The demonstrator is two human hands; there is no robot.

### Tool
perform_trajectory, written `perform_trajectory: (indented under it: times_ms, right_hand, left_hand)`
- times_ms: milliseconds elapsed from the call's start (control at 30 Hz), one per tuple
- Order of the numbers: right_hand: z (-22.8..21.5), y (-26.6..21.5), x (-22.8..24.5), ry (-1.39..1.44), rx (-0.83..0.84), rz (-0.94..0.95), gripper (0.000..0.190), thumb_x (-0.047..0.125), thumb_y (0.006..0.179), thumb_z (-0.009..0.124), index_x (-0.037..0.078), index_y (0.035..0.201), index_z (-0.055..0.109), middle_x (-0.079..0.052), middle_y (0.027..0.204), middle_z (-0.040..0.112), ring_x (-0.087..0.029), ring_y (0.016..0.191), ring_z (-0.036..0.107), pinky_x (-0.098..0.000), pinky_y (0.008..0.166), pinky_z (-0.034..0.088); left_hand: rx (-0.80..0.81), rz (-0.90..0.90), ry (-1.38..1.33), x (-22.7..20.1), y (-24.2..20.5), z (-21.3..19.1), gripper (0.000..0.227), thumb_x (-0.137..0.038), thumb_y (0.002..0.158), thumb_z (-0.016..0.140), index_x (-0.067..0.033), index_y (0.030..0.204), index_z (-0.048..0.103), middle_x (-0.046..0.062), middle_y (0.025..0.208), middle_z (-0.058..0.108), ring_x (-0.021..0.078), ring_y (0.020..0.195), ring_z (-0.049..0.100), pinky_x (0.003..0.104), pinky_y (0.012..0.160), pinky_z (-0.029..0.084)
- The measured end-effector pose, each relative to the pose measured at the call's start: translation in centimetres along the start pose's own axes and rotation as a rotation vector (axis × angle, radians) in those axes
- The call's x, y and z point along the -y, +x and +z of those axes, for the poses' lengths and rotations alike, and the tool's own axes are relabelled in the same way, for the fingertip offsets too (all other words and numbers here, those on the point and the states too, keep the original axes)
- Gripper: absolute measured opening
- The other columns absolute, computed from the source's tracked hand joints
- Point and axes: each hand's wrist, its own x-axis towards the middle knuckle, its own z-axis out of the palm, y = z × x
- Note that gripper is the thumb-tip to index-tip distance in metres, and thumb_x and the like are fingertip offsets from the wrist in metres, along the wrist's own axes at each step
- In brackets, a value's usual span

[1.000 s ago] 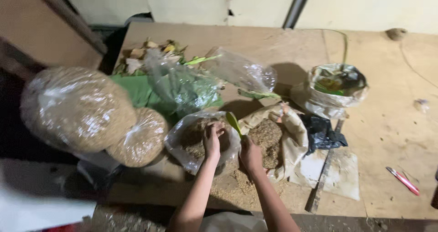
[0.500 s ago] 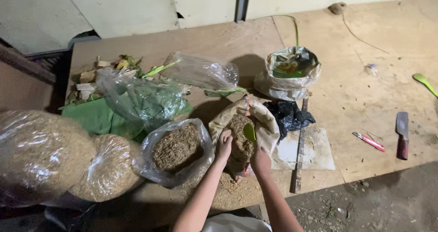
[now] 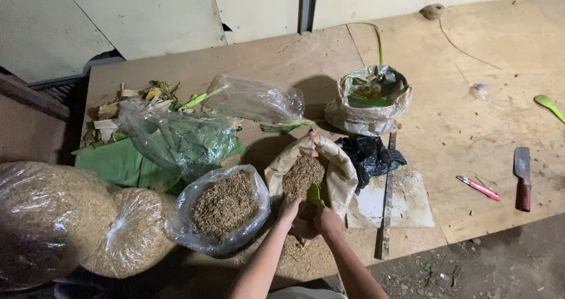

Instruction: The person scoops grains from a large plastic bag into a smaller cloth bag using a green plastic scoop. They repeatedly transfer the grains between the two containers on a wooden table.

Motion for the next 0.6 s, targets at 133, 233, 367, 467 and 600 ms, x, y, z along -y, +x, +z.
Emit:
perform_trajectory:
  times_ms: [133,233,367,467,600]
  right_hand:
    - [-0.6,0.4,-0.3,0.061,0.001,-0.01,0.031,0.027,0.094,0.054,0.011,0.106,0.078,-0.023,0.097,0.075,-0.04,0.093,0.074,-0.0493,0.084,0.06]
    - [-0.4,0.1,-0.3,0.135,0.003,-0.052,0.035,0.025,0.094,0.053,0.021,0.122,0.074,-0.024,0.098,0.074,-0.041,0.094,0.073,-0.0505,0.085,0.058]
    - [0.1,-0.4,-0.1,0.309,0.018,-0.153,0.044,0.019,0.094,0.05,0.027,0.133,0.068,-0.019,0.106,0.075,-0.037,0.094,0.074,-0.0458,0.086,0.058]
    - [0.5,-0.5,0.0,0.439,0.019,-0.113,0.05,0.011,0.092,0.049,0.027,0.136,0.068,-0.017,0.112,0.077,-0.032,0.095,0.077,-0.0408,0.088,0.06]
    - [0.2,0.0,0.0,0.587,-0.061,-0.16,0.047,0.01,0.093,0.054,0.022,0.135,0.07,-0.014,0.117,0.078,-0.026,0.098,0.079,-0.0376,0.09,0.058]
  left_hand:
    - [-0.016,0.013,-0.052,0.0,-0.2,0.5,0.079,-0.042,0.088,0.063,-0.0052,0.155,0.039,0.021,0.158,0.04,0.0344,0.147,0.038,0.041,0.12,0.031]
    - [-0.005,0.077,-0.143,0.3,-0.3,0.4,0.073,-0.038,0.088,0.063,-0.0037,0.15,0.047,0.021,0.152,0.05,0.0322,0.142,0.048,0.04,0.118,0.036]
    - [0.085,0.168,-0.298,0.3,-0.3,0.1,0.058,-0.034,0.092,0.061,0.0008,0.139,0.059,0.02,0.147,0.062,0.0294,0.137,0.058,0.039,0.118,0.042]
    - [0.09,0.089,-0.179,0.4,-0.5,-0.1,0.054,-0.03,0.095,0.053,-0.0065,0.144,0.054,0.014,0.148,0.057,0.0253,0.137,0.055,0.038,0.117,0.04]
    - [-0.027,0.355,-0.149,-0.1,0.1,0.2,0.05,-0.023,0.094,0.057,-0.0018,0.138,0.06,0.015,0.145,0.059,0.0274,0.137,0.054,0.039,0.119,0.036]
